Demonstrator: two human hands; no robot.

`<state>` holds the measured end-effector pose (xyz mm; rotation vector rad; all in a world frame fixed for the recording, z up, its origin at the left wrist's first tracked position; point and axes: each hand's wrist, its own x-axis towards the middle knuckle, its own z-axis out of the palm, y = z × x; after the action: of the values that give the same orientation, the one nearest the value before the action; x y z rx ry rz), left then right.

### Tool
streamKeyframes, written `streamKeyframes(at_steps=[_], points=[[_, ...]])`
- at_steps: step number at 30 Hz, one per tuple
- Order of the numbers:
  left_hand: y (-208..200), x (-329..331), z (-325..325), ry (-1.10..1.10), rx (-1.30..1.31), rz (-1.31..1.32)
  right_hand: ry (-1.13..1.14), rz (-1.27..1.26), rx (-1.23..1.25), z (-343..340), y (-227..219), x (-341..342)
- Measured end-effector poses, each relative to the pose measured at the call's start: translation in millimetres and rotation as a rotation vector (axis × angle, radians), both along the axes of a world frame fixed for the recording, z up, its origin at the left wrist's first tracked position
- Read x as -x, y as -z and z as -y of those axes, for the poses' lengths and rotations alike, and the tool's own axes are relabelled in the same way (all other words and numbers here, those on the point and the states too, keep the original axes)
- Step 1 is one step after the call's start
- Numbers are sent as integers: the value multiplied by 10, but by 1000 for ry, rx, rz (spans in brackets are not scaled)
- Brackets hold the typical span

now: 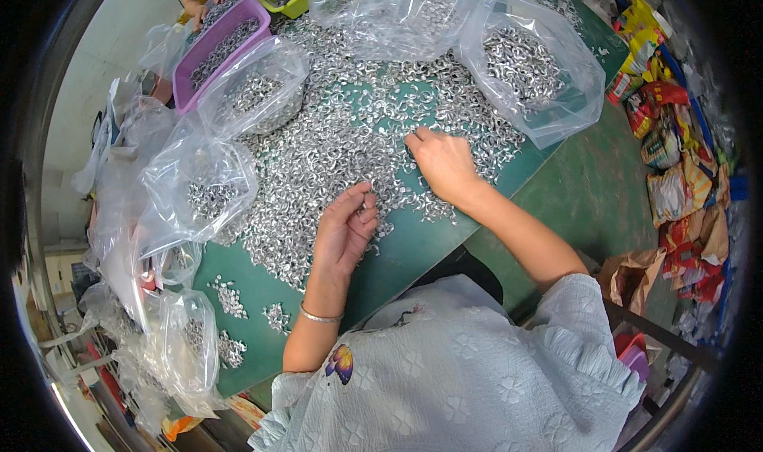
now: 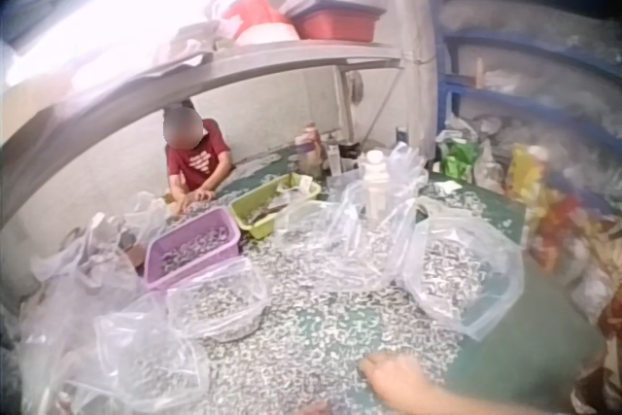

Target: The person sorts small metal jewelry hooks by hand on a green workspace, picking through a large pile and moving selected items into various plastic bags and containers.

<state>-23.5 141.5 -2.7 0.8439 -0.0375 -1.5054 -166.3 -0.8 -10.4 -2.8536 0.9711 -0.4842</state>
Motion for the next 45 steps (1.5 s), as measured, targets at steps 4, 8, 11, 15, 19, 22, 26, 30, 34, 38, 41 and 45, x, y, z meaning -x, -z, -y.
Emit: streamKeyframes(at_steps=[4, 8, 11, 15, 19, 22, 26, 30, 34, 38, 41, 45], points=[[-32, 12, -30, -32, -42, -11, -105, -57, -13, 66, 18, 14], [-55, 8, -93, -57, -45, -32, -32, 322, -443, 223, -55, 53], [1, -54, -147, -35, 11, -71, -19, 821, -1472, 276, -121, 122], [-31, -47, -118, -4, -24, -191, -154, 1269, -2130, 86, -187, -34], [-153, 46, -25, 81, -81, -390, -171, 828, -1982, -177, -203, -175], [119, 17, -109, 44, 45, -447, -475, 411, -1018, -479, -347, -293], [-14, -3, -111, -122, -180, -352, -807, 263, -969, -366, -425, -387], [3, -142, -264, -23, -38, -396, -498, 339, -930, -36, -399, -675], [-106, -209, -388, -140, -91, -363, -675, 161, -251, -17, -156, -899], [-26, -254, -608, -298, -92, -448, -702, 45, -175, 33, -136, -791], [35, -262, -687, -283, 36, -492, -618, 64, -153, 114, -120, -678], [177, -363, -762, -152, 199, -345, -481, 144, -185, 321, -54, -480]])
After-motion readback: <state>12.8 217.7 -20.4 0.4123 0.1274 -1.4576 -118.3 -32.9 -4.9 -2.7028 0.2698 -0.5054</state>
